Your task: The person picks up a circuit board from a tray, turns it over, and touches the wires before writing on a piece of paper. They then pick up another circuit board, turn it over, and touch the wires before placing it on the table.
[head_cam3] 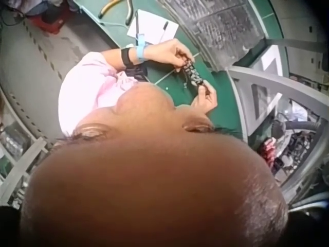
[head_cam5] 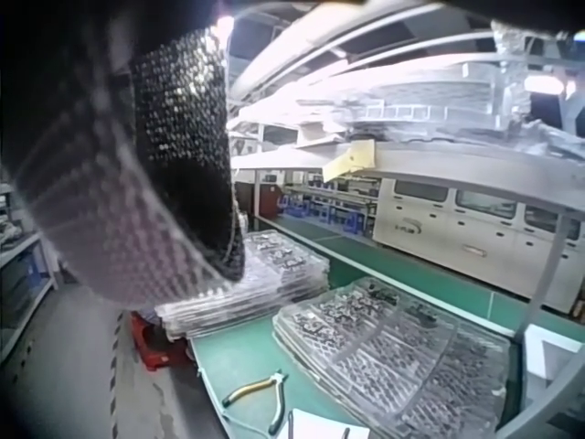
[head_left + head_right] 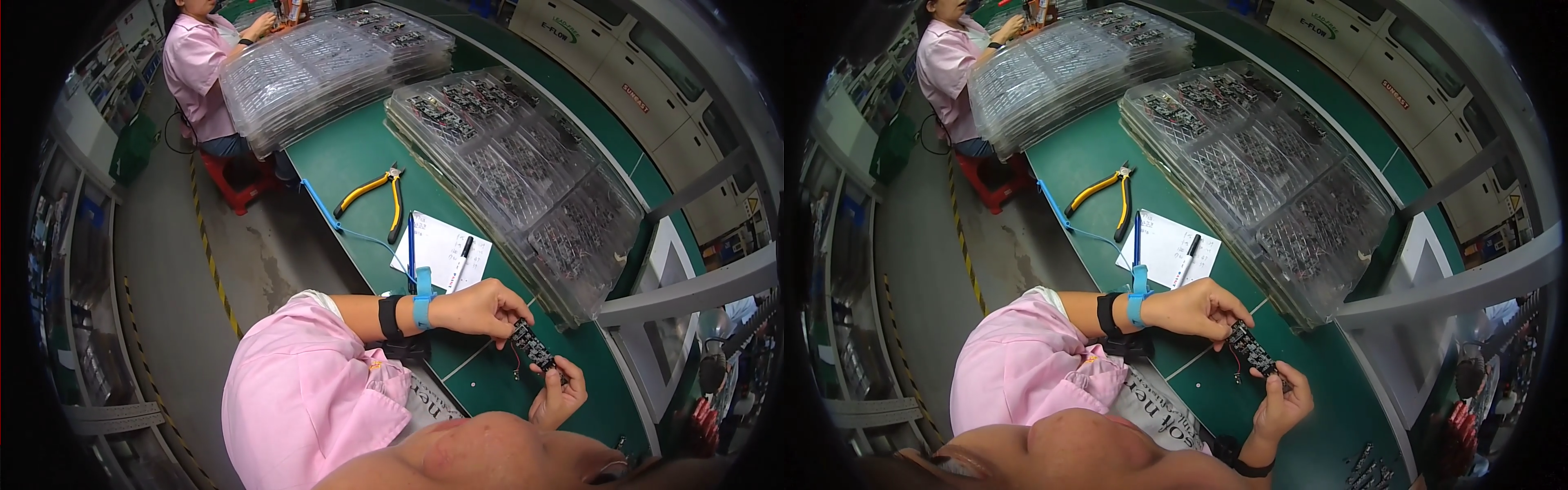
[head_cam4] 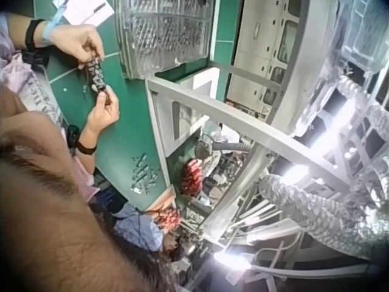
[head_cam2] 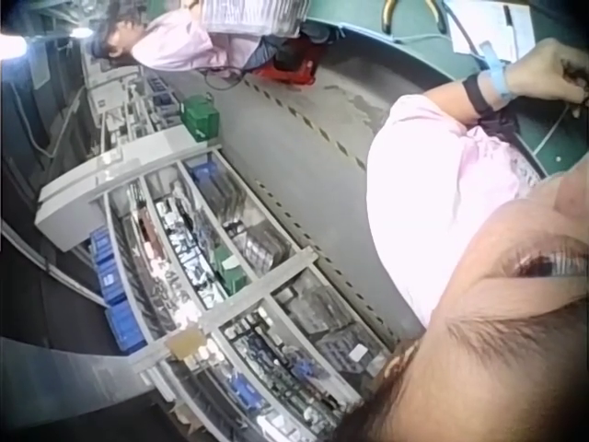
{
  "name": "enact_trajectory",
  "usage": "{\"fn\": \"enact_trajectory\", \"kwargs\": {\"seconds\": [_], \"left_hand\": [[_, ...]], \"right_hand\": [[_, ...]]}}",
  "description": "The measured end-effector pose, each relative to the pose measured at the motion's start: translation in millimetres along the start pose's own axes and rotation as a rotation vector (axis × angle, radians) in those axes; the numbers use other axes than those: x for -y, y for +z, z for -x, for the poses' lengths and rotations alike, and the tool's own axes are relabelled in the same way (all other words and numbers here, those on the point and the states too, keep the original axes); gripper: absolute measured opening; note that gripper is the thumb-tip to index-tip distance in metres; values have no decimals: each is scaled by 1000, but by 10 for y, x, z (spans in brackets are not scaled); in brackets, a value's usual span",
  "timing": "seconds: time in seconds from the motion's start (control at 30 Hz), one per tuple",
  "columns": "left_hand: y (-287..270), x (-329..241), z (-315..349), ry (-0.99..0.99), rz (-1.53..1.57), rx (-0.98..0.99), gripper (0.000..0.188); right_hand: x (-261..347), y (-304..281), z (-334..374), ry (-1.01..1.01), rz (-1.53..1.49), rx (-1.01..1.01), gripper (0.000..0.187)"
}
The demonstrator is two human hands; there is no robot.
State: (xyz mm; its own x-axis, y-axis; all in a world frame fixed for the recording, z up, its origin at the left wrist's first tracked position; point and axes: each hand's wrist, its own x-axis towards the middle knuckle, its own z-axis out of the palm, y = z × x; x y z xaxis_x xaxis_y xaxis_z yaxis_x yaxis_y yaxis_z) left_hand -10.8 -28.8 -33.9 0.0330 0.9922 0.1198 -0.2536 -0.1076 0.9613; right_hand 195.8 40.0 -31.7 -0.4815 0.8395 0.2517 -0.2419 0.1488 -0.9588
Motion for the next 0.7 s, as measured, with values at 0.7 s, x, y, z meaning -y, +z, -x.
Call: {"fn": "enact_trajectory", "kwargs": {"seconds": [0.7], "left_hand": [[120,-63,-110,-64,-168,-174,19]], "right_hand": [[-44,-173,-129,143,-140,149,14]]}}
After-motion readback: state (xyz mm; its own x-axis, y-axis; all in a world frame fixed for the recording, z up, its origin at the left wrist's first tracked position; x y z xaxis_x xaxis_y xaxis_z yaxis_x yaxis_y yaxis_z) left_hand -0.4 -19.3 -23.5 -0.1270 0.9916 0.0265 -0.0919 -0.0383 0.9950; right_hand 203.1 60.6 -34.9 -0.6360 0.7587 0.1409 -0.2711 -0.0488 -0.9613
